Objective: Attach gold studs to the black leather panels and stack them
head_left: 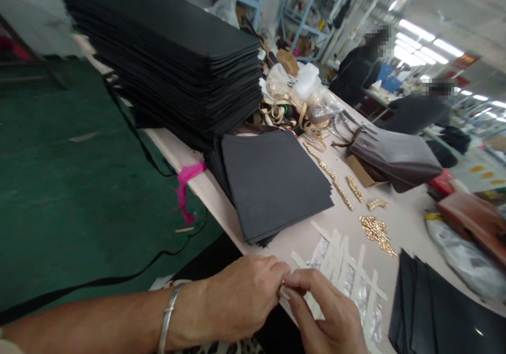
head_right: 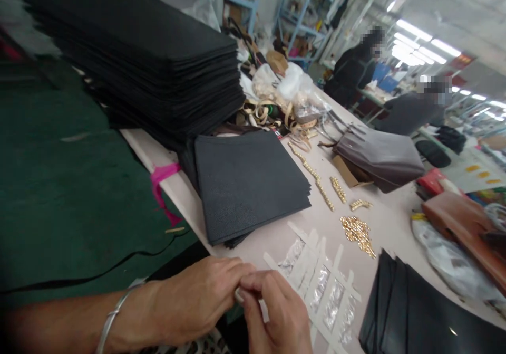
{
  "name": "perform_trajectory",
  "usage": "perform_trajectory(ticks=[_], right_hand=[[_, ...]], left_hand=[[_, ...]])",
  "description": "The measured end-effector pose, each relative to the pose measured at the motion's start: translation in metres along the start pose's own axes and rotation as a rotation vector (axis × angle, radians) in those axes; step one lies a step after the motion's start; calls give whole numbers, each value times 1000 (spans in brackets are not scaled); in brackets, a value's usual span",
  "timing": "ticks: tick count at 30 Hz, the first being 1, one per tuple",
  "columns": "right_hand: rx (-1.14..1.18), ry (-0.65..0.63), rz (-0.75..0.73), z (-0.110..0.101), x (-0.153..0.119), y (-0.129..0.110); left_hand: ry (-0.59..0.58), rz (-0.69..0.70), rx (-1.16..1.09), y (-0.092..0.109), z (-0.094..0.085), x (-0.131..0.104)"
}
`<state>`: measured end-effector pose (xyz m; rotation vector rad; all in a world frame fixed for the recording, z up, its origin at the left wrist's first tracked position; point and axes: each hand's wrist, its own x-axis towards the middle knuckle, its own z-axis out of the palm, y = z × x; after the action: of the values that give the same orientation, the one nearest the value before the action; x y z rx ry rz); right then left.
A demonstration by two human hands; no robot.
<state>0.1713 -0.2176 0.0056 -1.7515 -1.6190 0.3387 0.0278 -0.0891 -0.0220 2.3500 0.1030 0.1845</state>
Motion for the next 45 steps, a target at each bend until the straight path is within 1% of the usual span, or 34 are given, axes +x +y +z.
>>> perform_trajectory(ticks=[1,3,5,7,10,11,13,14,16,18,19,21,23,24,25,28,30,32,37,39,42,45], right_hand=[[14,-11,2,-1,7,2],[7,24,57,-3,26,8],[-41,67,143,-3,54,17],[-82,85,223,0,87,28],[-104,101,262,14,140,42],[-113,116,264,20,154,45],[-131,125,261,30,174,47],[-134,108,262,33,178,47],[-120,28,274,37,177,46],[-65,-77,298,37,167,43],[-21,-123,319,36,161,41],[82,-180,381,33,150,39],[178,-201,464,31,144,38],[222,-205,501,31,144,38],[265,-207,534,30,146,38],[384,-212,616,31,157,37],[422,-222,656,31,165,34],[434,-234,672,32,169,31],[449,-264,704,33,172,28],[457,-284,731,33,174,28],[482,-308,760,32,175,28],[523,-309,759,33,175,30]], left_hand=[[44,-15,-71,-1,-5,-6],[155,-98,-273,-3,-13,-19],[267,-252,-535,-10,-19,-30],[402,-404,-738,-22,-24,-39],[636,-577,-842,-45,-34,-47],[692,-620,-867,-52,-37,-48],[747,-670,-937,-63,-44,-48],[756,-673,-977,-66,-47,-48],[752,-644,-1050,-69,-50,-46],[751,-606,-1107,-69,-52,-45],[769,-592,-1135,-69,-51,-44],[857,-581,-1204,-68,-51,-42],[942,-580,-1306,-67,-50,-41],[945,-569,-1363,-65,-51,-39],[910,-541,-1418,-63,-52,-38],[697,-394,-1536,-56,-59,-33],[603,-344,-1561,-53,-64,-27],[573,-379,-1554,-53,-68,-21],[492,-582,-1472,-58,-72,-7],[486,-635,-1456,-60,-73,-4],[509,-673,-1450,-62,-70,-1],[520,-664,-1462,-66,-64,-1]])
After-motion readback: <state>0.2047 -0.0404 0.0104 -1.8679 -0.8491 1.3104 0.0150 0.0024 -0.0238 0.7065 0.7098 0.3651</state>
